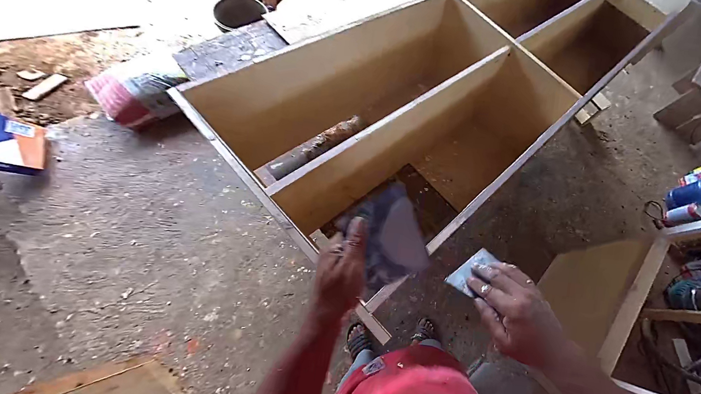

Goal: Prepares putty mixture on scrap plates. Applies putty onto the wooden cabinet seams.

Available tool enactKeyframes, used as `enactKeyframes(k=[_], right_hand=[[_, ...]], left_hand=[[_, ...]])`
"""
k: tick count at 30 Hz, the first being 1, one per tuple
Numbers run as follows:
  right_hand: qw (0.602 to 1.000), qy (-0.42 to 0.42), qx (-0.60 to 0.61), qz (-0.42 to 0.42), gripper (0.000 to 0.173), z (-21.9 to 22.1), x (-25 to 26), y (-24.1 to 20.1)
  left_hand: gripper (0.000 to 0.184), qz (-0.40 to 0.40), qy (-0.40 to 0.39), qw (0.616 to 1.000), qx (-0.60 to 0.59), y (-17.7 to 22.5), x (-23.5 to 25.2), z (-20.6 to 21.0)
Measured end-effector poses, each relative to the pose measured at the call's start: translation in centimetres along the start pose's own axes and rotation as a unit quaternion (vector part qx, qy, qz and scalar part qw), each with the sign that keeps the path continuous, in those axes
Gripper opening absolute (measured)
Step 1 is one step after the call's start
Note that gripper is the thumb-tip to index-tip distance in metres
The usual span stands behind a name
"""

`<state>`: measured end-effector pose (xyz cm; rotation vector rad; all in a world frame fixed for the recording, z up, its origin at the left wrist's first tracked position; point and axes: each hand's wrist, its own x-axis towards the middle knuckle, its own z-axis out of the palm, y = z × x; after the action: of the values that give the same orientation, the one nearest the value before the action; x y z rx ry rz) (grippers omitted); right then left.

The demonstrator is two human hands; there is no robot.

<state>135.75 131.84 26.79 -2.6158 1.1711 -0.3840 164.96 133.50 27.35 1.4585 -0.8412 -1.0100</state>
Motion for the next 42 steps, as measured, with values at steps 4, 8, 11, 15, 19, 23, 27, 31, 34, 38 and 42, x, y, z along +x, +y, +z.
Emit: enactKeyframes(k=[4,8,11,15,19,23,27,31,34,38,42], right_hand=[[0.998,0.037,-0.051,0.019,0.042,2.5,2.0,3.1],[0.997,0.026,-0.072,-0.006,0.042,4.5,5.1,4.4],[0.997,0.008,-0.073,-0.012,0.041,5.2,5.8,5.5],[0.997,-0.007,-0.072,-0.021,0.038,3.1,5.3,5.7],[0.997,0.011,-0.068,-0.027,0.040,3.4,6.9,6.2],[0.997,-0.016,-0.068,-0.032,0.040,3.8,6.2,7.1],[0.997,0.009,-0.073,-0.031,0.039,2.2,5.6,7.0],[0.997,0.005,-0.065,-0.037,0.041,3.8,7.4,7.5],[0.997,-0.017,-0.062,-0.033,0.040,2.9,6.6,7.7],[0.998,0.001,-0.051,-0.021,0.039,2.8,5.2,4.1],[0.999,-0.001,-0.047,-0.011,0.039,6.2,5.2,1.8]], left_hand=[[0.034,0.024,-0.002,0.999,-0.036,-1.1,1.0,-3.9],[0.037,0.015,-0.035,0.999,-0.028,-3.6,0.0,-5.2],[0.035,-0.001,-0.020,0.999,-0.048,-4.4,-0.6,-5.1],[0.034,-0.001,-0.015,0.997,-0.081,-4.9,-1.1,-5.4],[0.033,-0.001,-0.018,0.996,-0.083,-4.9,-1.3,-5.5],[0.033,0.002,-0.021,0.996,-0.089,-4.7,-1.6,-5.5],[0.033,0.009,-0.021,0.996,-0.091,-4.9,-1.7,-5.6],[0.033,0.010,-0.024,0.997,-0.072,-4.9,-1.8,-5.6],[0.034,0.003,-0.023,0.997,-0.075,-4.7,-2.1,-5.7],[0.034,0.003,-0.022,0.997,-0.079,-4.7,-2.3,-6.5],[0.034,0.002,-0.029,0.997,-0.078,-4.8,-2.4,-6.9]])
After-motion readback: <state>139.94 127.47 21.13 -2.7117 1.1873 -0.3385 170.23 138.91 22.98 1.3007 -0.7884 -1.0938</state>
